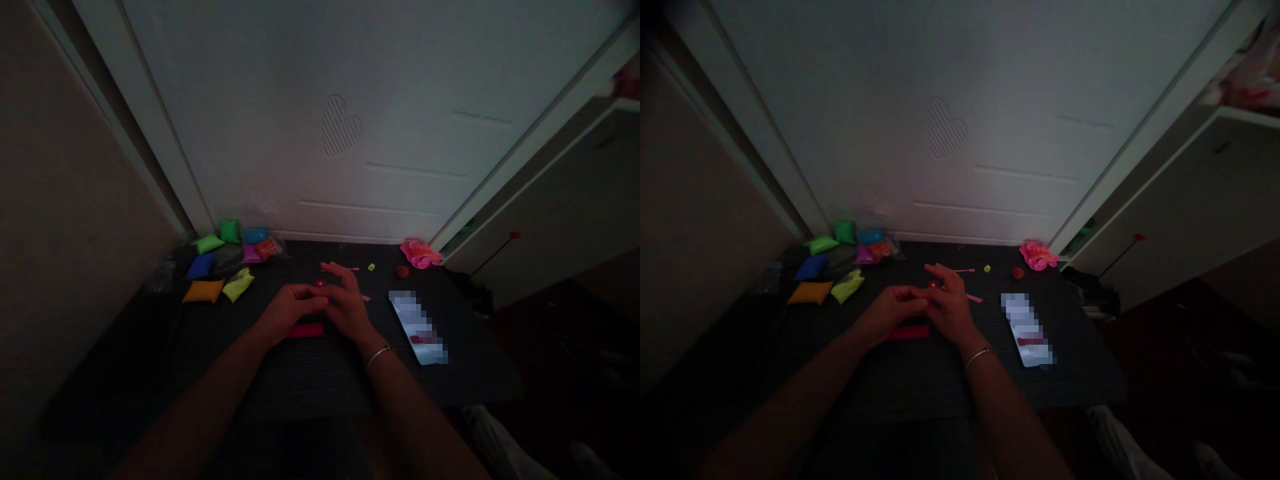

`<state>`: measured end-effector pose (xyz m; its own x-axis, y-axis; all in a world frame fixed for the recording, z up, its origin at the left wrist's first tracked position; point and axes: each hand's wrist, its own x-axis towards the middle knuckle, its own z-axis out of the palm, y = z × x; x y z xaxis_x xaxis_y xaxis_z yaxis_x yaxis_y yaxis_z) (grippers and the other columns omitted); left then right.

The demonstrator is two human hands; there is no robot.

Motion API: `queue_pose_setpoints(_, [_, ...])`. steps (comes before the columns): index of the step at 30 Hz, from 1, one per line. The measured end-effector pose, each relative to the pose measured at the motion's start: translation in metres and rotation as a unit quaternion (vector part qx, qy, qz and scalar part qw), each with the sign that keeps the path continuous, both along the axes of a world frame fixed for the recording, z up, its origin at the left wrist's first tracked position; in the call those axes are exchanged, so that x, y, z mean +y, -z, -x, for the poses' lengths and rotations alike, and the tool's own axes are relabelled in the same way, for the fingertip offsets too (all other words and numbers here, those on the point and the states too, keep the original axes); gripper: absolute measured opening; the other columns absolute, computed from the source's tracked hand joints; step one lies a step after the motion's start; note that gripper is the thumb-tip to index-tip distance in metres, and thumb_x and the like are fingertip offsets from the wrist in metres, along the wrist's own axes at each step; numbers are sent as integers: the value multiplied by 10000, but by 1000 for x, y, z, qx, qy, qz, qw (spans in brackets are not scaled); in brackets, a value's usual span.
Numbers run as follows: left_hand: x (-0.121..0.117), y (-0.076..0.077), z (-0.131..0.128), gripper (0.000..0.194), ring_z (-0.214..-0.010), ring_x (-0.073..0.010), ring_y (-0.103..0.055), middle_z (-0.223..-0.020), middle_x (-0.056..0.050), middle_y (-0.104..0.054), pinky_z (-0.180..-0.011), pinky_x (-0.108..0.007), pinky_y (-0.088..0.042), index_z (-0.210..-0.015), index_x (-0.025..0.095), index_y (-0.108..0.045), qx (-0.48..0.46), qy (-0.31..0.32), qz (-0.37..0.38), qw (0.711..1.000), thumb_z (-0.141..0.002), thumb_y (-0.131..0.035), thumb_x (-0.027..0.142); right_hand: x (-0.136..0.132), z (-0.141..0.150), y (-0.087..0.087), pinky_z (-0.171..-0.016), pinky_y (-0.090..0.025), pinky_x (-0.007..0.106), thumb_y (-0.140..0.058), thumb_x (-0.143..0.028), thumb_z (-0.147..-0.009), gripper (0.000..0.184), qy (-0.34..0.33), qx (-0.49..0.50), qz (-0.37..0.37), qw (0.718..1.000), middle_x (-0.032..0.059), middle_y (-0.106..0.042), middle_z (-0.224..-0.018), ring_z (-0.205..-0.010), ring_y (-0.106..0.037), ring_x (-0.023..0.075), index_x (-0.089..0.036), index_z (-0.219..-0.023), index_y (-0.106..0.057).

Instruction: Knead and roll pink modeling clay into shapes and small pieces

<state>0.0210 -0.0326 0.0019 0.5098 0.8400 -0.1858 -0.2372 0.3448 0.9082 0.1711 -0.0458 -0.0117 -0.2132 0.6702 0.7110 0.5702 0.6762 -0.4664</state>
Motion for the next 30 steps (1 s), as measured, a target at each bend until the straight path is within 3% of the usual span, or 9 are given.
queue_pose_setpoints(7, [-1,0,-1,207,-763,-146,-611,-820,-44,-678,-786,-307,-437,-816,132,-679,-15,9,10,1000,-630,-708,217,-1,1,-1,-989,-313,452,-571,-192,-775,338,-1,1,-5,1000,7,-410,-1314,-1220,-360,223,-351,-1073,-585])
queue_pose_setpoints(11, [2,-5,1,288,-753,-133,-607,-838,-26,-667,-760,-301,-450,-892,160,-664,-45,-29,25,998,-611,-723,192,-1,0,-3,-990,-320,443,-621,-252,-743,525,18,5,29,999,59,-334,-1371,-1237,-337,235,-306,-1237,-451])
queue_pose_setpoints(17, [4,-7,5,357,-791,-148,-605,-896,-37,-651,-773,-333,-467,-933,158,-646,-69,-17,51,996,-587,-735,162,2,-3,0,-978,-333,456,-607,-223,-758,241,24,11,17,1000,40,-452,-1263,-1184,-406,226,-305,-984,-628])
queue_pose_setpoints(22, [2,-5,2,304,-745,-127,-608,-843,-33,-655,-745,-297,-472,-908,149,-638,-46,-37,37,998,-617,-719,180,2,-2,0,-981,-337,449,-633,-254,-737,330,10,0,32,999,54,-440,-1280,-1200,-388,226,-301,-1061,-590])
queue_pose_setpoints(26, [2,-6,1,373,-781,-151,-617,-894,-48,-652,-740,-315,-482,-967,152,-606,-37,-34,50,997,-614,-721,189,2,-1,-1,-987,-326,453,-619,-252,-751,197,5,1,23,1000,44,-492,-1232,-1194,-397,222,-287,-944,-639])
queue_pose_setpoints(30, [2,-9,1,362,-686,-127,-620,-788,-29,-657,-707,-301,-492,-932,141,-593,-36,-48,56,997,-596,-727,161,3,-2,0,-988,-329,436,-625,-260,-745,274,-11,5,25,1000,63,-453,-1286,-1207,-384,218,-266,-1019,-615])
